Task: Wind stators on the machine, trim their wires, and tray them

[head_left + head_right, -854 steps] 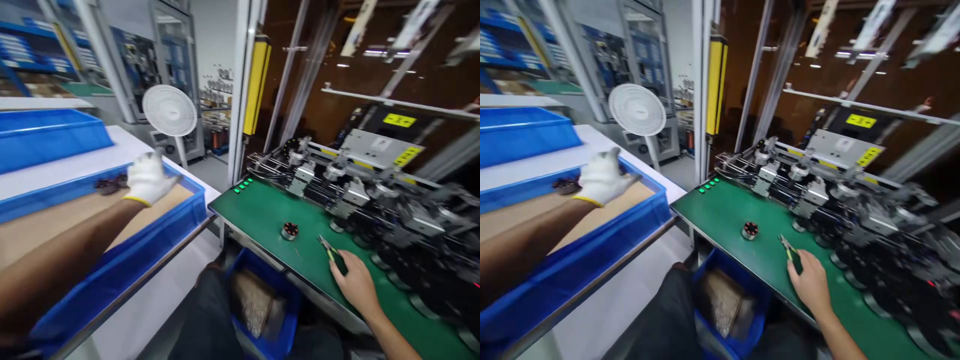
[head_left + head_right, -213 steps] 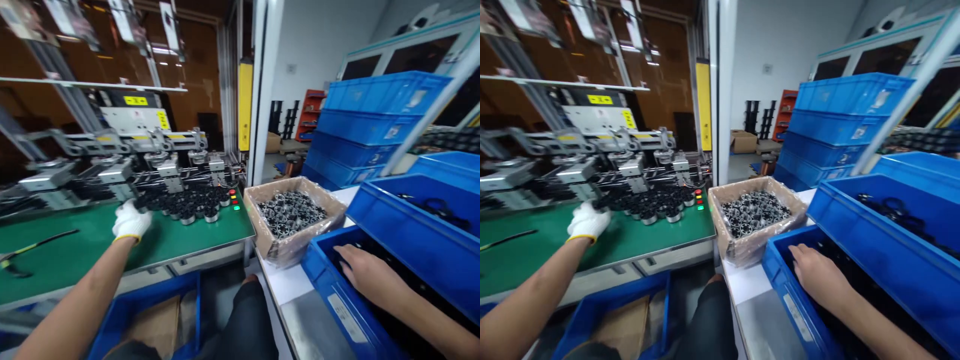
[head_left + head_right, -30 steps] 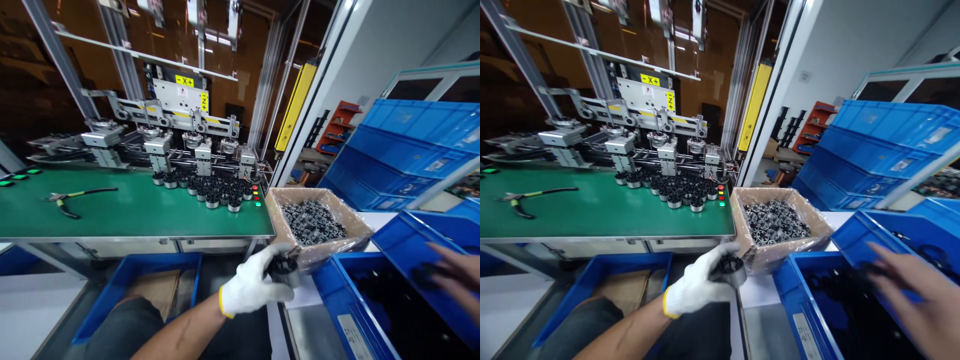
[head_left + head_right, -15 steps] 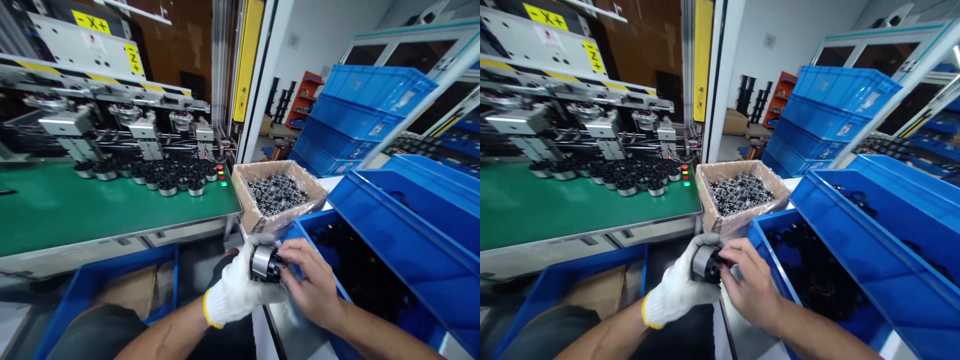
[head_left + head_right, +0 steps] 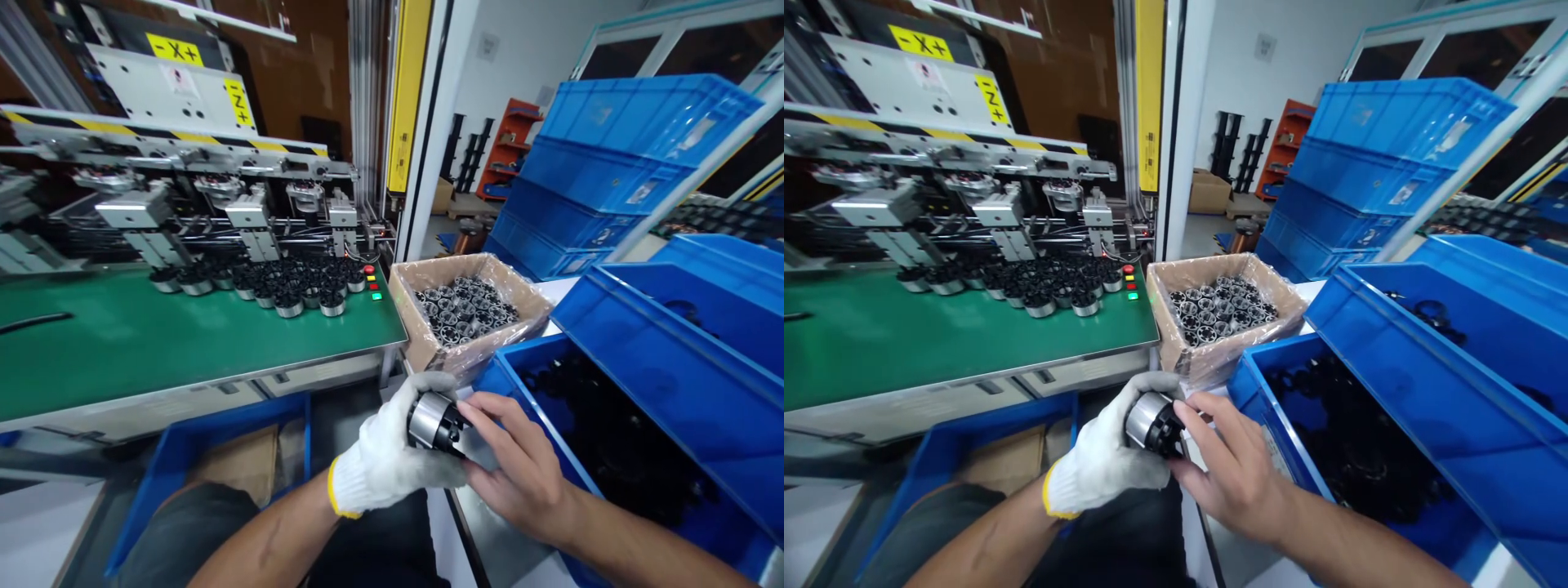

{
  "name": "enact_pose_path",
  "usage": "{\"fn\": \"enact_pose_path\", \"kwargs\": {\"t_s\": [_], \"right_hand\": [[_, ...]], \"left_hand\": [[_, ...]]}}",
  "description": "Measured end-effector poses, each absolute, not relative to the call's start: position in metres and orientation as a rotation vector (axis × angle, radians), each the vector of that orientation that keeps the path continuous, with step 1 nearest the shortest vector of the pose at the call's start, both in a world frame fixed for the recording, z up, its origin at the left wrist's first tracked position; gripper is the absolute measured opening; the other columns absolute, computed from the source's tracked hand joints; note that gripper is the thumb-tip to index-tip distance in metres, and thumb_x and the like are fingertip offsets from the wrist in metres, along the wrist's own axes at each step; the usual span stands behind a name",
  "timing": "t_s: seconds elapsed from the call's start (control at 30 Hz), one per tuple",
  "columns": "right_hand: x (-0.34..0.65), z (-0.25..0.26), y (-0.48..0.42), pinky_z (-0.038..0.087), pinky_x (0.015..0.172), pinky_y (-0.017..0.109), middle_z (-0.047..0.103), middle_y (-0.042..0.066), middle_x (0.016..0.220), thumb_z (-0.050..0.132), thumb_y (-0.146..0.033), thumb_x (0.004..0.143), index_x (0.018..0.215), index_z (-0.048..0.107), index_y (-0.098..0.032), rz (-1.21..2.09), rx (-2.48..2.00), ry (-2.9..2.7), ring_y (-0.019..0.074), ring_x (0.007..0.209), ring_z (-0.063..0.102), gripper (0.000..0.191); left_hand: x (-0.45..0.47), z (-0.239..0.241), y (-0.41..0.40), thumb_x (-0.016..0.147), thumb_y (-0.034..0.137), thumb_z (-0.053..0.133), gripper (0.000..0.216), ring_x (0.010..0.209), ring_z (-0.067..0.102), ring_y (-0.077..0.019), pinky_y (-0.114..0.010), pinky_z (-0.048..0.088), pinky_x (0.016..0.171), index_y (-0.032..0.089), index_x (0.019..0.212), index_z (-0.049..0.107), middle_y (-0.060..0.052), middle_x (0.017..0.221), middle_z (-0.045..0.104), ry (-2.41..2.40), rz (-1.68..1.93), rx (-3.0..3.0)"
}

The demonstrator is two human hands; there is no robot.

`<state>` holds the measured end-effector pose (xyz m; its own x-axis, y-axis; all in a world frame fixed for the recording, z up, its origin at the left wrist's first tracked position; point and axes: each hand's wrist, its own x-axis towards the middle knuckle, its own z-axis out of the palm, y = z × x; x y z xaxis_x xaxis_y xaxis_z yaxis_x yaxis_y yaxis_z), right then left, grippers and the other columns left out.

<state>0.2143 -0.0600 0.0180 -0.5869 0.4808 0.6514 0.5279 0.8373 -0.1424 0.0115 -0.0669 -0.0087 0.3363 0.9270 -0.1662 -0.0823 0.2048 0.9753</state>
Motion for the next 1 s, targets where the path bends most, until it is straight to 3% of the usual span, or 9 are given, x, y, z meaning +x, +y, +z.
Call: {"fn": "enact_pose_path", "kwargs": {"t_s": [0.33,0.5,0.63,0.7,0.83,1.0], "right_hand": [[0.212,0.011,-0.062,0.064,0.082,0.036,0.067,0.018,0.112,0.058,-0.007,0.089,0.135,0.057,-0.010,-0.082,-0.758,-2.307,0.0266,0.103,0.070,0.046],[0.213,0.011,-0.057,0.063,0.087,0.039,0.068,0.018,0.112,0.059,-0.012,0.094,0.140,0.053,-0.008,-0.165,-0.700,-2.386,0.0286,0.108,0.068,0.046],[0.213,0.019,-0.053,0.061,0.092,0.041,0.065,0.019,0.119,0.069,-0.033,0.096,0.140,0.054,-0.011,0.166,-0.762,-2.275,0.0288,0.112,0.066,0.051],[0.214,0.022,-0.051,0.062,0.085,0.036,0.068,0.014,0.111,0.073,-0.039,0.094,0.128,0.061,-0.015,0.423,-0.854,-2.115,0.0238,0.100,0.069,0.043],[0.216,0.023,-0.048,0.057,0.063,0.023,0.070,0.001,0.076,0.075,-0.029,0.092,0.089,0.066,-0.019,0.801,-0.951,-1.976,0.0132,0.066,0.067,0.013],[0.215,0.022,-0.049,0.058,0.065,0.021,0.074,0.001,0.077,0.074,-0.025,0.091,0.083,0.070,-0.018,0.951,-0.968,-1.953,0.0133,0.068,0.071,0.012]], "left_hand": [[0.012,-0.002,-0.070,0.066,0.025,0.077,0.073,0.087,0.066,-0.0172,-0.029,0.054,0.082,0.026,0.136,0.055,0.001,0.108,0.072,1.094,0.798,1.275],[0.010,-0.009,-0.068,0.073,0.024,0.068,0.072,0.109,0.066,-0.0242,-0.038,0.052,0.099,0.029,0.143,0.053,-0.001,0.123,0.071,1.232,0.757,1.385],[0.006,-0.023,-0.063,0.072,0.023,0.066,0.075,0.129,0.060,-0.0290,-0.041,0.045,0.113,0.023,0.145,0.051,-0.006,0.138,0.066,1.091,0.942,1.405],[0.004,-0.029,-0.063,0.069,0.023,0.068,0.077,0.131,0.059,-0.0303,-0.042,0.045,0.115,0.022,0.144,0.051,-0.008,0.142,0.063,0.971,1.082,1.447],[0.004,-0.036,-0.067,0.065,0.016,0.072,0.082,0.122,0.066,-0.0294,-0.042,0.050,0.110,0.024,0.143,0.052,-0.009,0.142,0.064,0.924,1.080,1.512],[0.006,-0.042,-0.071,0.062,0.009,0.067,0.085,0.129,0.062,-0.0292,-0.044,0.046,0.116,0.027,0.143,0.054,-0.006,0.145,0.063,0.863,1.065,1.506]]}}
